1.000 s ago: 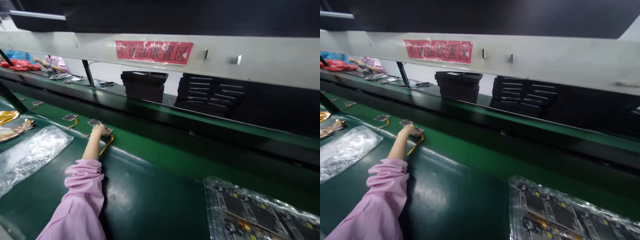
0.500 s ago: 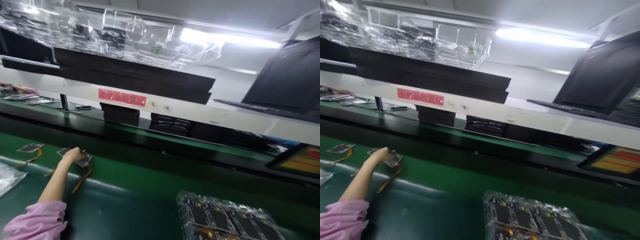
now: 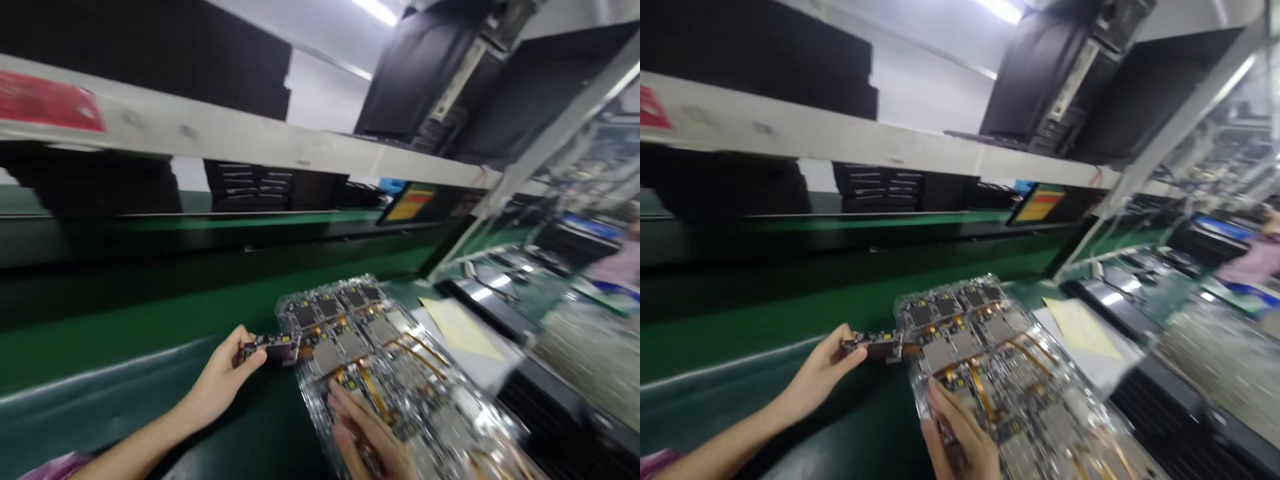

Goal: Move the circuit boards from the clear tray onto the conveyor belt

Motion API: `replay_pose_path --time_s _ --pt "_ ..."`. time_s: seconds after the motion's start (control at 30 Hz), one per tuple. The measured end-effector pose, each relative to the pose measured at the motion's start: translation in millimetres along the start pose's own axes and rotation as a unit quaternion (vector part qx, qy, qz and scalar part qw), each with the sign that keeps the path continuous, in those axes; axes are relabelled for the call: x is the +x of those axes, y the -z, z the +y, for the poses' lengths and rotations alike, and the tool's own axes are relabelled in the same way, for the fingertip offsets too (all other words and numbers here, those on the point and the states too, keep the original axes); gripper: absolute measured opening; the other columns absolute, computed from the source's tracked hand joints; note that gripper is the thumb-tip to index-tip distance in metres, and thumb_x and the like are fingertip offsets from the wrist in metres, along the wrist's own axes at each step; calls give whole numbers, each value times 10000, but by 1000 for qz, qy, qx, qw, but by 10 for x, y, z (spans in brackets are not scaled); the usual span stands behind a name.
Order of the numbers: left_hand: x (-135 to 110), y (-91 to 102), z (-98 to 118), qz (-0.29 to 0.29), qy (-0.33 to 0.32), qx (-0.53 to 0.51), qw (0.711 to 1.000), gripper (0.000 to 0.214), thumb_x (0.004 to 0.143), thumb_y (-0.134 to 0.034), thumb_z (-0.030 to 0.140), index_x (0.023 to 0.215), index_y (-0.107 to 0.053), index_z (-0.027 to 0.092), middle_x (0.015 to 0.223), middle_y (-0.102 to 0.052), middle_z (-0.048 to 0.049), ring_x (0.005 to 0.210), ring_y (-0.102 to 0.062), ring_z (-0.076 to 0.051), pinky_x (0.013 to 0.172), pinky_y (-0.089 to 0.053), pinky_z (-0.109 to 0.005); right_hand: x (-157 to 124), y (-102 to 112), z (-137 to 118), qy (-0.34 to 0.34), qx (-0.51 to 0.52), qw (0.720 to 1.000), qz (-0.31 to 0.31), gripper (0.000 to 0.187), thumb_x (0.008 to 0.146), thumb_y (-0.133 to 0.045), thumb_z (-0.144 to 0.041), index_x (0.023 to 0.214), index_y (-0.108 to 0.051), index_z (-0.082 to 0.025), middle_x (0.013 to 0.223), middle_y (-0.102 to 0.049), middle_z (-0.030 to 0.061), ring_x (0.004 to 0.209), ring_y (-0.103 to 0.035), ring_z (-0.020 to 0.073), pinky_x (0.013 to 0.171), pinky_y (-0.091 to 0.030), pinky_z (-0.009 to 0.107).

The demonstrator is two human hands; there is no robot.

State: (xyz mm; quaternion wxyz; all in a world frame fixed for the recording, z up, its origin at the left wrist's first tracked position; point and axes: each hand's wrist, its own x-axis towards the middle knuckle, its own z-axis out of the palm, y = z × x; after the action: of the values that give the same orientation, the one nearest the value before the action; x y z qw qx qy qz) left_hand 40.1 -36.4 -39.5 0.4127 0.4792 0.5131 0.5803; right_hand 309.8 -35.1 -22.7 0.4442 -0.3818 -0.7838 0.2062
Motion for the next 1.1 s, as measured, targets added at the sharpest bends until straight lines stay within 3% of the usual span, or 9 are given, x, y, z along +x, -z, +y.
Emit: replay_pose_path --time_s 0.07,0.13,0.23,0.33,0.47,0.57,0.67,0.87,1.1 --pt "-241 -240 -61 -39 43 -90 994 421 884 -684 472 753 -387 203 799 -544 10 743 -493 -129 677 -383 -217 -49 -45 -62 -15 8 1000 -7 341 1001 -623 -299 1338 -661 -335 1255 -678 44 1100 -677 277 953 -597 338" --pt "-453 -355 -106 -56 76 -145 985 432 886 -702 450 762 -370 202 813 -546 12 747 -492 -119 678 -388 -206 -74 -108 -126 -33 20 999 5 341 981 -650 -255 1316 -682 -314 1245 -684 49 1118 -669 271 997 -568 355" --pt "-676 -398 -148 -71 101 -170 978 411 904 -697 418 774 -372 202 826 -554 9 751 -501 -114 679 -399 -199 -100 -199 -209 -81 62 994 33 220 942 -715 -255 1152 -766 -296 1019 -753 40 879 -734 241 838 -624 304" --pt "-758 -352 -155 -129 106 -159 973 314 933 -668 383 819 -436 204 971 -603 -28 895 -566 -146 789 -445 -233 -73 -161 -202 -140 149 979 17 120 921 -749 -304 1023 -793 -257 821 -747 33 737 -728 232 680 -620 270" --pt "-629 -233 -241 -207 60 -126 968 210 955 -625 395 1059 -560 223 1251 -581 -97 1117 -564 -223 975 -445 -339 99 319 51 -223 224 948 -24 396 883 -802 -386 1218 -688 -209 741 -716 30 632 -686 205 560 -569 247" --pt "-442 -175 -484 -155 62 -127 978 224 987 -558 416 1094 -560 219 1178 -608 -96 979 -599 -195 868 -485 -322 250 835 304 -276 201 940 -5 490 848 -831 -437 1220 -625 -195 780 -720 45 658 -677 206 592 -569 271" --pt "-287 -140 -749 -96 98 -130 982 248 972 -575 440 1057 -549 208 1067 -618 -71 799 -595 -161 700 -494 -291 350 1119 501 -319 158 935 -16 528 804 -840 -477 1181 -610 -186 742 -692 29 655 -659 207 586 -558 285" --pt "-172 -56 -835 -97 113 -108 983 298 960 -578 486 1022 -534 198 904 -614 -26 663 -564 -132 613 -478 -273 418 960 866 -345 40 933 -91 506 735 -742 -513 1082 -630 -161 603 -599 -21 545 -558 175 522 -524 291" --pt "-205 -47 -889 -136 127 -85 979 311 973 -557 497 1070 -513 205 886 -611 -16 670 -556 -129 630 -465 -265 445 1025 1157 -342 -17 939 -47 509 706 -706 -532 1057 -642 -170 632 -629 3 563 -590 202 504 -531 303"
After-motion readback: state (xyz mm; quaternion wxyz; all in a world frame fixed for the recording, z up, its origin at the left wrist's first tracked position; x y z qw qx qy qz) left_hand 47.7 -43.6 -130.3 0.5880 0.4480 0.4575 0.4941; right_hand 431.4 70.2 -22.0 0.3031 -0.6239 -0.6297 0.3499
